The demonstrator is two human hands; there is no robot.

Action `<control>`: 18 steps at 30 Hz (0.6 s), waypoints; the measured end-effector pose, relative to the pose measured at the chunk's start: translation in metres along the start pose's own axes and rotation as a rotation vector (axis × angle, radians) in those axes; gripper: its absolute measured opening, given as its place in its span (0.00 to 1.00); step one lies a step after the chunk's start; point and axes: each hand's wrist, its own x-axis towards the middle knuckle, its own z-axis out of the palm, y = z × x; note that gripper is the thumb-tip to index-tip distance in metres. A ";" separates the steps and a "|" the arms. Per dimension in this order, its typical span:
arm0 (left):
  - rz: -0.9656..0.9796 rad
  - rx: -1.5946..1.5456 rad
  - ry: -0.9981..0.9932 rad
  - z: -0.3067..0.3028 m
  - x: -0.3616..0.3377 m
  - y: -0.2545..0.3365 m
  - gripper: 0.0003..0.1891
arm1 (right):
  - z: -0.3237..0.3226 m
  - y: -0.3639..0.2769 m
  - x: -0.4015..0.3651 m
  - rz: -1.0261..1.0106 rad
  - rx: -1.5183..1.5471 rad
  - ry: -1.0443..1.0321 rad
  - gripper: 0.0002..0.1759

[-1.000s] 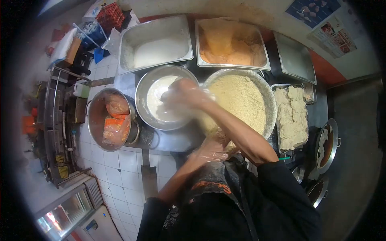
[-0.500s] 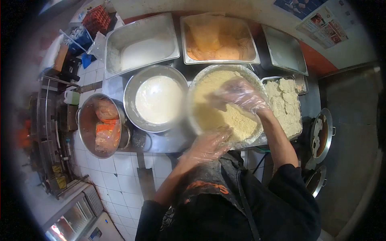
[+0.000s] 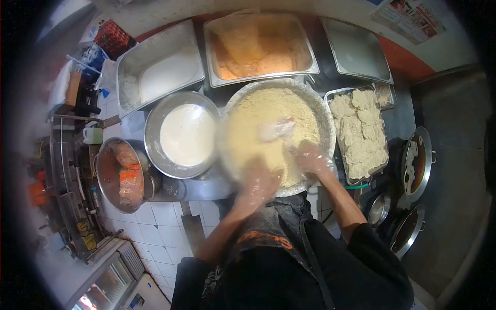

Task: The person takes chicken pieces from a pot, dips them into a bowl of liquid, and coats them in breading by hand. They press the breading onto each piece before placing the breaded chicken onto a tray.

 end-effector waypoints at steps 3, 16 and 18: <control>-0.201 -0.224 -0.137 -0.001 0.022 0.008 0.39 | -0.016 -0.026 0.007 0.356 0.229 -0.246 0.33; 0.381 -0.179 -0.425 0.002 0.037 -0.027 0.36 | -0.021 -0.019 0.000 0.111 0.291 -0.387 0.25; 0.039 -0.744 -0.251 0.082 0.036 -0.055 0.35 | -0.020 -0.019 -0.003 0.171 0.282 -0.448 0.24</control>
